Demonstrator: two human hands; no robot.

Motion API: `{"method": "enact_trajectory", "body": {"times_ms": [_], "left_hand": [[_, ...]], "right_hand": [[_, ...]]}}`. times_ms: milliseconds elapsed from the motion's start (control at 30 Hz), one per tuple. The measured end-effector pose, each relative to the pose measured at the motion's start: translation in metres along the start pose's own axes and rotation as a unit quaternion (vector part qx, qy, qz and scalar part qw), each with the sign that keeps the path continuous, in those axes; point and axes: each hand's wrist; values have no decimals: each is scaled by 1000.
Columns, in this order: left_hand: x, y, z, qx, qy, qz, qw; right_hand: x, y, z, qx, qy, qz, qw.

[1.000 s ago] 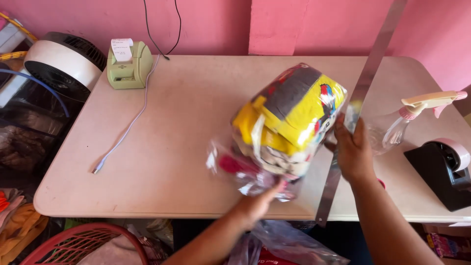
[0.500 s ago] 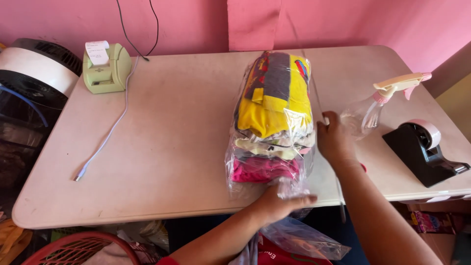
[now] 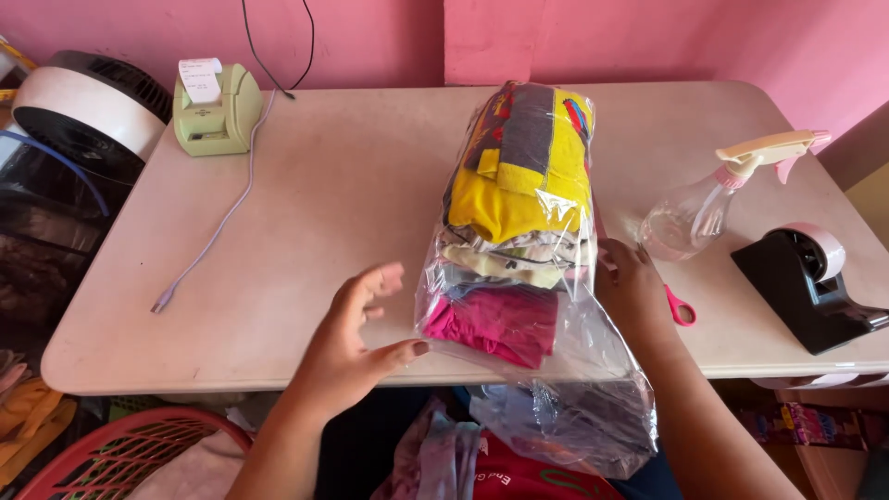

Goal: Packaging a stack of folded clothes into a plastic bag and sealing it with tape.

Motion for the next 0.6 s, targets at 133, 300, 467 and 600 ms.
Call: {"method": "enact_trajectory", "body": {"times_ms": [133,300,467,600], "left_hand": [[40,-32,-39,17,18,24,999],[95,-25,-73,163,-52,241,955],[117,-17,-70,157,4,61,986],[123,-1,-55,140,48,-10,989]], "right_hand": [[8,-6,8,214,-146,-521,814],[17,-9,7,2,-60,-270,961],[-40,-47,-36,-54,-41,-209,975],[-40,-6,-65,83,-120,-329,933]]}}
Point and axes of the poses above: each hand's wrist, its own z-axis away from the middle knuckle, its own x-axis out of the palm, y = z × x
